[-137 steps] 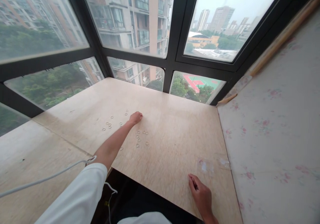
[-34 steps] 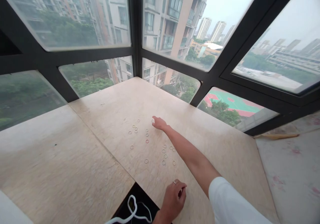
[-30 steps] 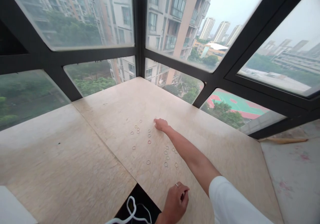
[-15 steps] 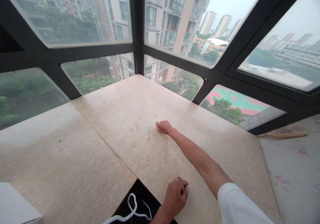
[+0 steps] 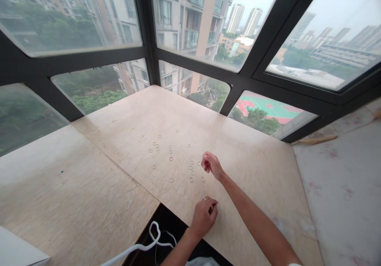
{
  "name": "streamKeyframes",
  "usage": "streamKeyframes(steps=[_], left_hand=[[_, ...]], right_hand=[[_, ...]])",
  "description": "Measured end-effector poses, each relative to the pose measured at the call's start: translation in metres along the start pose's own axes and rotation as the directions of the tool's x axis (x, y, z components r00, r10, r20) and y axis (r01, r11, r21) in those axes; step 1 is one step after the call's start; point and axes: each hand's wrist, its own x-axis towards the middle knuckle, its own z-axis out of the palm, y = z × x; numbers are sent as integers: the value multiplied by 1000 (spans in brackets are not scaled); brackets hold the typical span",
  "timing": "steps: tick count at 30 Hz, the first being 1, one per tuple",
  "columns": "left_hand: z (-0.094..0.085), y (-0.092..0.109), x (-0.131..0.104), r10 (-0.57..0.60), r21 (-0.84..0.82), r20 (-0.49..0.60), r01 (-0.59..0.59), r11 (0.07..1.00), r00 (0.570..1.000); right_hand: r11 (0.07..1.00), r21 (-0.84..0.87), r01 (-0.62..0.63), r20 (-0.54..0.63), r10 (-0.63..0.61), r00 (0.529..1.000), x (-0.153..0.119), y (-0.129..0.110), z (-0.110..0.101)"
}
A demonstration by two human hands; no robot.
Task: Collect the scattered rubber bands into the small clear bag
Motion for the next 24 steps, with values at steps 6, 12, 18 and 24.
streamKeyframes(steps=[6, 12, 18, 24], left_hand=[[-2, 1, -1, 22, 4, 35, -22, 1000, 999], [-2, 0, -2, 49, 5, 46, -49, 999, 998], [-1, -1, -2, 68, 26, 36, -69, 997, 997], [1, 0, -1, 66, 47, 12, -67, 997, 998]], right_hand=[[970, 233, -68, -252, 128, 959, -84, 16, -38], [971, 188, -147, -429, 216, 877, -155, 28, -53], [973, 217, -81, -550, 190, 813, -209, 34, -61], [971, 229, -64, -670, 204, 713, -254, 43, -80]])
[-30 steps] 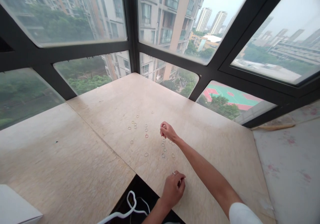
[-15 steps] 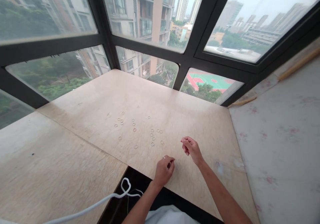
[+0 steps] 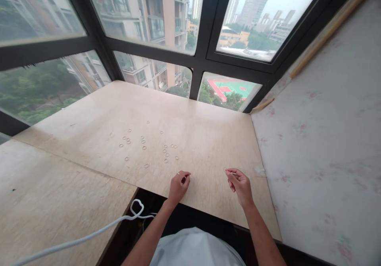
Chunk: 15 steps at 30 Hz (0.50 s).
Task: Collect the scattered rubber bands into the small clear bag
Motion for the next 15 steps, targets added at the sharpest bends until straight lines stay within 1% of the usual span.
streamKeyframes(steps=[5, 10, 12, 14, 15], left_hand=[[1, 1, 1, -9, 21, -23, 9, 1000, 1000], [1, 1, 5, 0, 63, -15, 1, 998, 1000], [1, 1, 5, 0, 80, -15, 1, 997, 1000], [1, 2, 6, -4, 91, -16, 5, 996, 1000], [1, 2, 6, -7, 94, -16, 8, 996, 1000]], right_hand=[[999, -37, -4, -144, -1, 990, -3, 3, -33], [992, -128, -13, -256, -21, 967, 0, 4, -51], [982, -186, -9, -308, -49, 950, 2, 5, -56], [963, -270, 18, -349, -115, 930, 6, 8, -61], [944, -329, 37, -350, -158, 923, 8, 11, -63]])
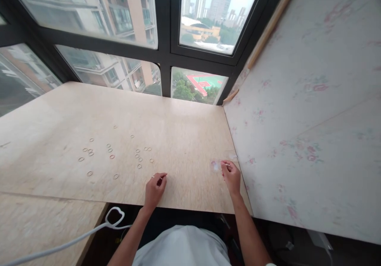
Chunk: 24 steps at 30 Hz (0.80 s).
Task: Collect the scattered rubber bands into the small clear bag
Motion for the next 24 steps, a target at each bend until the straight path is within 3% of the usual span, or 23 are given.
streamKeyframes(steps=[5, 12, 16, 20, 24], left_hand=[[1, -1, 1, -14, -9, 10, 14, 1000, 1000], [1, 0, 0, -49, -55, 3, 49, 997, 999], [-4, 0, 2, -135, -182, 54, 143, 973, 989], [-22, -4, 12, -292, -318, 43, 290, 903, 956], [-61, -23, 32, -359, -257, -166, 311, 915, 919]], right_hand=[[947, -276, 162, 67, -149, 987, 13, 15, -4], [975, -181, 128, 53, -120, 991, -3, 13, -3], [972, -147, 186, 159, -162, 974, -32, 19, 10], [930, -164, 330, 357, -256, 898, -62, 36, 27], [858, -256, 445, 363, -341, 867, -79, 51, 36]])
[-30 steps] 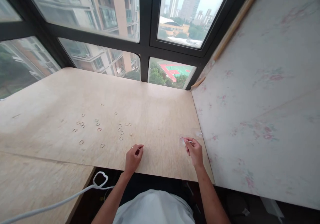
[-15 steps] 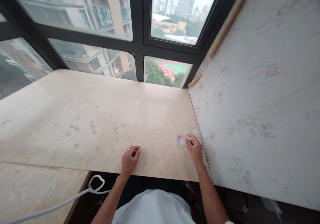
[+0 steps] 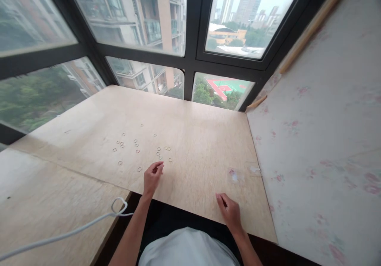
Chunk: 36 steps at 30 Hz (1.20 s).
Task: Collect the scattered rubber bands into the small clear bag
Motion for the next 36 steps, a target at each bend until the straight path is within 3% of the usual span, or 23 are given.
streamKeyframes(steps=[4, 8, 14, 22, 25, 30, 33, 36], left_hand=[[-48, -12, 44, 40, 289, -188, 17, 957, 981], [-80, -24, 80, 67, 555, -186, 49, 830, 980], [-84, -27, 107, 49, 688, -87, 25, 726, 995], [-87, -27, 113, 71, 818, -5, -37, 574, 997], [-90, -28, 113, 67, 782, -19, -27, 623, 998], [-85, -23, 107, 73, 432, -108, -20, 902, 991], [-69, -9, 99, -2, 129, -60, 10, 992, 998], [-43, 12, 88, -59, -81, 41, 62, 995, 997]], right_hand=[[999, 31, 30, -37, -29, 999, 0, 4, 3], [997, 71, 10, -37, -7, 999, 4, 4, 1], [999, -5, 41, -53, -41, 998, 4, 7, 4], [998, -59, 18, -63, -21, 998, 6, 3, 3], [998, -54, -14, -46, 11, 999, 6, 2, 2], [999, -43, -25, -54, 22, 998, 6, 2, 3], [999, -27, -25, -53, 24, 998, 7, 1, 3], [1000, 1, -26, -50, 26, 998, 8, 0, 3]])
